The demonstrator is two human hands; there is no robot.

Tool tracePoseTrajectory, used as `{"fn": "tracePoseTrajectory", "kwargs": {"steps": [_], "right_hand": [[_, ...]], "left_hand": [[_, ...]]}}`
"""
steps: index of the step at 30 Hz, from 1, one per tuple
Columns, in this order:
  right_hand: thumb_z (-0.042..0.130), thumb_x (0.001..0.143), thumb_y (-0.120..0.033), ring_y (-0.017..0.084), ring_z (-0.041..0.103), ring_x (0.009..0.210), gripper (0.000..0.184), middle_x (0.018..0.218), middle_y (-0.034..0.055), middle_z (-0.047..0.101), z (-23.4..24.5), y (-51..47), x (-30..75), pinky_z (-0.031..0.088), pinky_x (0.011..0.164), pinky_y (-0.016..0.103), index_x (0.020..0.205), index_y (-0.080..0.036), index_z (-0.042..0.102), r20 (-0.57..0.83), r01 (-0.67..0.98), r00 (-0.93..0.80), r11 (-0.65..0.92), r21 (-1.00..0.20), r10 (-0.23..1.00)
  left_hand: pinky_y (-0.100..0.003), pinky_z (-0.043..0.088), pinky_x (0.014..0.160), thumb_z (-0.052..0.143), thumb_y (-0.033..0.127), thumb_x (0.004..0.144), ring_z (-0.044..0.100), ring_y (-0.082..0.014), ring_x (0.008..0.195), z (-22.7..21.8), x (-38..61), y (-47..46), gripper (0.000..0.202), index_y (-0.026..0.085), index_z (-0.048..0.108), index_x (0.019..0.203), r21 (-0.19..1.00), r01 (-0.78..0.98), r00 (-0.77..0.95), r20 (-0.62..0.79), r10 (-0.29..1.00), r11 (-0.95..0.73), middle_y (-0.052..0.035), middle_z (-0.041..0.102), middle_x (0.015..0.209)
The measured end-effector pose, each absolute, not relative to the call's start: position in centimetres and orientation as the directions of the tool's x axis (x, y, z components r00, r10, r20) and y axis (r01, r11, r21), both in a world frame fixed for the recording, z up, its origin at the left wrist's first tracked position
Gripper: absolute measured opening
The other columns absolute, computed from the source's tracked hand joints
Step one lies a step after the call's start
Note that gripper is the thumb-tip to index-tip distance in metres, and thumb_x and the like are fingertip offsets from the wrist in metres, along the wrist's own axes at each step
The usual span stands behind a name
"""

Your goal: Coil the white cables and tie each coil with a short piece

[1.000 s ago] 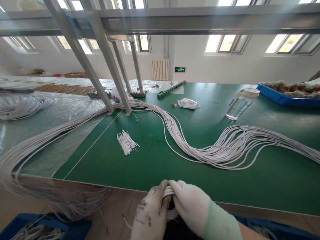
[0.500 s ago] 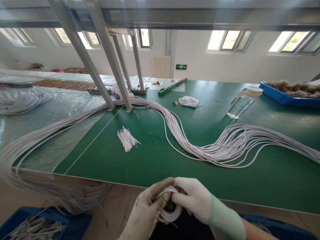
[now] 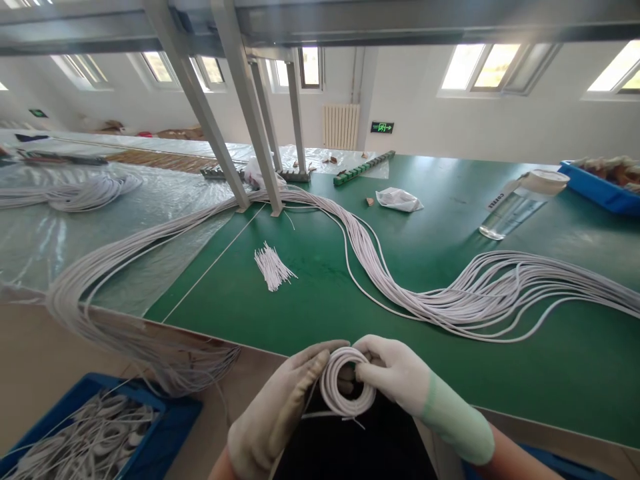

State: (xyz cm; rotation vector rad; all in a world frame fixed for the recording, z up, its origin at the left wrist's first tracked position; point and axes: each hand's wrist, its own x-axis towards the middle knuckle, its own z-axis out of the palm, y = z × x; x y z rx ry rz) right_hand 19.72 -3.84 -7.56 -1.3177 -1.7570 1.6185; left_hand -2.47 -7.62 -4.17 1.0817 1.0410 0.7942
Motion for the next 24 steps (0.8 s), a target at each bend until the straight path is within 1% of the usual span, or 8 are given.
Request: {"fn": "tracePoseTrajectory", "kwargs": {"steps": [3,5,7,11,14,17,21,24], "right_hand": [[0.06,0.082,-0.017,0.015,0.06,0.071,0.019,0.079,-0.001,0.069,-7.2,-4.2,19.4,0.044,0.063,0.024,0.097,-0.017,0.071,-0.286,0.389,-0.45,-0.103,-0.916,0.846],[0.062,0.08,-0.017,0.014,0.057,0.068,0.018,0.076,-0.002,0.067,-6.8,-4.4,19.1,0.042,0.06,0.023,0.096,-0.017,0.072,-0.293,0.422,-0.434,-0.094,-0.902,0.852],[0.064,0.08,-0.018,0.013,0.055,0.065,0.017,0.073,-0.0025,0.065,-6.6,-4.6,18.9,0.041,0.059,0.023,0.096,-0.017,0.072,-0.307,0.436,-0.416,-0.108,-0.893,0.856],[0.066,0.083,-0.022,0.011,0.051,0.061,0.017,0.073,-0.0018,0.064,-6.9,-4.5,18.8,0.038,0.055,0.022,0.099,-0.016,0.071,-0.343,0.362,-0.425,-0.19,-0.912,0.837],[0.071,0.089,-0.04,0.008,0.043,0.052,0.028,0.075,-0.0009,0.063,-7.3,-4.0,19.2,0.03,0.047,0.022,0.101,-0.014,0.068,-0.379,0.214,-0.517,-0.313,-0.925,0.767],[0.074,0.089,-0.055,0.007,0.039,0.052,0.044,0.073,-0.0015,0.059,-7.4,-3.7,19.8,0.025,0.046,0.022,0.1,-0.014,0.067,-0.374,0.085,-0.588,-0.405,-0.911,0.718],[0.078,0.086,-0.056,0.008,0.039,0.056,0.045,0.072,-0.0023,0.055,-7.6,-3.6,20.1,0.027,0.049,0.021,0.095,-0.013,0.066,-0.366,0.029,-0.58,-0.43,-0.902,0.727],[0.078,0.086,-0.055,0.009,0.043,0.056,0.043,0.07,-0.0026,0.055,-7.7,-3.7,19.9,0.031,0.051,0.022,0.089,-0.014,0.065,-0.358,0.06,-0.534,-0.389,-0.919,0.765]], "left_hand": [[-0.032,0.055,0.105,0.058,0.048,0.099,0.067,-0.0276,0.125,-3.4,-1.6,-7.7,0.044,0.018,0.069,0.129,0.92,-0.091,0.256,-0.348,0.902,0.381,-0.0101,0.076,0.129],[-0.03,0.056,0.101,0.063,0.052,0.095,0.067,-0.0288,0.125,-2.9,-1.0,-7.9,0.041,0.018,0.074,0.117,0.918,-0.09,0.198,-0.363,0.91,0.386,-0.0111,0.077,0.124],[-0.031,0.056,0.099,0.062,0.053,0.095,0.067,-0.0292,0.123,-3.1,-0.5,-8.0,0.04,0.018,0.074,0.111,0.918,-0.072,0.151,-0.376,0.914,0.39,-0.0119,0.077,0.123],[-0.034,0.055,0.097,0.052,0.057,0.1,0.069,-0.0253,0.109,-5.2,0.2,-8.6,0.046,0.021,0.069,0.122,0.922,0.032,0.049,-0.386,0.921,0.385,-0.0088,0.075,0.124],[-0.033,0.054,0.095,0.047,0.059,0.102,0.068,-0.0241,0.107,-6.6,0.3,-9.0,0.048,0.022,0.068,0.125,0.932,0.112,0.029,-0.351,0.936,0.346,-0.0067,0.075,0.124],[-0.033,0.053,0.098,0.047,0.059,0.102,0.068,-0.0243,0.112,-6.9,0.0,-9.3,0.048,0.023,0.068,0.127,0.933,0.13,0.05,-0.343,0.938,0.335,-0.0053,0.076,0.124],[-0.036,0.052,0.106,0.047,0.059,0.101,0.064,-0.027,0.126,-6.3,-0.3,-9.2,0.052,0.023,0.067,0.133,0.94,0.109,0.129,-0.335,0.933,0.323,-0.007,0.073,0.134],[-0.037,0.045,0.117,0.048,0.06,0.099,0.058,-0.0269,0.135,-6.1,-0.1,-9.1,0.057,0.022,0.065,0.138,0.932,0.135,0.119,-0.352,0.928,0.337,-0.0083,0.066,0.144]]}}
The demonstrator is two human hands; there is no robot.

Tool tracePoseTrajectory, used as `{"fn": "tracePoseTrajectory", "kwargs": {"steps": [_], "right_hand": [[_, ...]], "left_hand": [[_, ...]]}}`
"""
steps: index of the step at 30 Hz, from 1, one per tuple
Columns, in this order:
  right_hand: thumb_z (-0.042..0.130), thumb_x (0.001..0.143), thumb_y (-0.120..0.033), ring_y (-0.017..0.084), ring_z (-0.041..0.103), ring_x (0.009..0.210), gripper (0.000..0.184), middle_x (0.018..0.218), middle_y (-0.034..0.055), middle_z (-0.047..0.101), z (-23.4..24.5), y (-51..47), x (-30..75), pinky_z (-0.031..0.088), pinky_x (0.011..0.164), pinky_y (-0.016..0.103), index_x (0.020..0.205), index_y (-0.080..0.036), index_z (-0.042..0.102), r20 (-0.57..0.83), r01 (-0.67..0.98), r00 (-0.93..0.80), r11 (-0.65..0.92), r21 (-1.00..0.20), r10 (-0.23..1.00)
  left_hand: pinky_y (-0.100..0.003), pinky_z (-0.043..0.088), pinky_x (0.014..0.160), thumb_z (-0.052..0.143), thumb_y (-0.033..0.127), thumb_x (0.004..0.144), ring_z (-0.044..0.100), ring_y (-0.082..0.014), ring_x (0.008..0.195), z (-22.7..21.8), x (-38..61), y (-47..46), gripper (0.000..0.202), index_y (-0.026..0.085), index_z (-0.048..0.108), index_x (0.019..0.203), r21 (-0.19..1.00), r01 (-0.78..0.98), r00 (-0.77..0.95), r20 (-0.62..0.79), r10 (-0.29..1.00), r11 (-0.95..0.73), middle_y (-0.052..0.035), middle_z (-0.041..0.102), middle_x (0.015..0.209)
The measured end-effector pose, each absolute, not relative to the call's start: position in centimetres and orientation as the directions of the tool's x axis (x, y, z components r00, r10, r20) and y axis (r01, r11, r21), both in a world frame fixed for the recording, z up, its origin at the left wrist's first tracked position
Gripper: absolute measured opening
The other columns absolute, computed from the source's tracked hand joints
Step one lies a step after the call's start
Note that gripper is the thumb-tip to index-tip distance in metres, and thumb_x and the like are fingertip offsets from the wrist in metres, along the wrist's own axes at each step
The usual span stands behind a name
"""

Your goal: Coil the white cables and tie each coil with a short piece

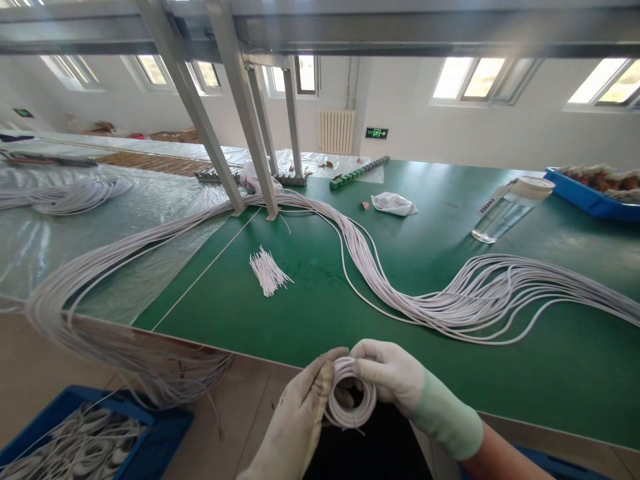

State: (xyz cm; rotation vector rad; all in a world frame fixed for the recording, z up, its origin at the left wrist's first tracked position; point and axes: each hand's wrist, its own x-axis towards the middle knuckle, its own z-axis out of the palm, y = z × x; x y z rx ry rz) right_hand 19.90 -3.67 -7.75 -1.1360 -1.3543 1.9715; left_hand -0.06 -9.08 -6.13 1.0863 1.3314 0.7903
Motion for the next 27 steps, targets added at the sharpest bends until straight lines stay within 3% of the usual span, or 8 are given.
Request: {"fn": "tracePoseTrajectory", "kwargs": {"steps": [6,9,13,16,22,27], "right_hand": [[0.071,0.09,-0.053,0.015,0.056,0.069,0.038,0.076,0.001,0.063,-8.0,-3.9,19.0,0.044,0.063,0.027,0.088,-0.015,0.064,-0.319,0.204,-0.456,-0.252,-0.946,0.831],[0.066,0.093,-0.045,0.018,0.06,0.076,0.028,0.083,0.0018,0.065,-7.9,-4.1,18.7,0.045,0.068,0.028,0.095,-0.017,0.065,-0.263,0.367,-0.488,-0.077,-0.927,0.833],[0.044,0.105,-0.049,0.024,0.065,0.086,0.035,0.094,0.0061,0.067,-8.1,-4.8,18.2,0.046,0.077,0.035,0.099,-0.02,0.062,-0.154,0.558,-0.523,0.2,-0.805,0.838],[0.023,0.11,-0.05,0.027,0.068,0.085,0.047,0.093,0.0081,0.066,-8.7,-5.3,17.6,0.047,0.074,0.037,0.101,-0.021,0.059,-0.094,0.67,-0.481,0.296,-0.68,0.872],[0.014,0.111,-0.054,0.024,0.07,0.079,0.055,0.087,0.0066,0.066,-9.9,-5.1,16.4,0.047,0.067,0.033,0.097,-0.023,0.058,-0.029,0.69,-0.512,0.39,-0.61,0.858],[0.024,0.11,-0.054,0.022,0.067,0.079,0.049,0.088,0.0049,0.065,-9.3,-3.7,14.9,0.048,0.07,0.032,0.1,-0.024,0.061,0.023,0.587,-0.569,0.425,-0.689,0.822]], "left_hand": [[-0.049,0.041,0.12,0.043,0.06,0.098,0.058,-0.0295,0.135,-7.2,0.6,-9.2,0.06,0.022,0.063,0.139,0.885,0.35,0.007,-0.329,0.944,0.306,-0.0111,0.065,0.145],[-0.048,0.043,0.118,0.044,0.056,0.097,0.061,-0.0297,0.131,-7.4,0.5,-9.1,0.057,0.021,0.066,0.136,0.902,0.301,0.008,-0.326,0.945,0.309,-0.0123,0.067,0.141],[-0.046,0.044,0.118,0.047,0.057,0.097,0.06,-0.0295,0.132,-7.8,0.3,-9.1,0.055,0.022,0.067,0.135,0.922,0.167,0.023,-0.357,0.934,0.349,-0.0114,0.068,0.142],[-0.044,0.043,0.119,0.046,0.059,0.099,0.057,-0.029,0.137,-8.1,0.2,-9.1,0.055,0.026,0.065,0.138,0.928,0.165,0.004,-0.338,0.941,0.333,-0.009,0.065,0.145],[-0.035,0.056,0.097,0.045,0.057,0.1,0.072,-0.026,0.11,-8.7,0.5,-9.5,0.045,0.028,0.073,0.12,0.924,0.317,-0.128,-0.184,0.975,0.215,-0.0083,0.077,0.122],[-0.038,0.054,0.102,0.049,0.057,0.098,0.07,-0.0292,0.118,-10.6,-0.4,-9.6,0.046,0.025,0.075,0.119,0.927,0.301,-0.34,-0.114,0.934,0.223,-0.0101,0.077,0.126]]}}
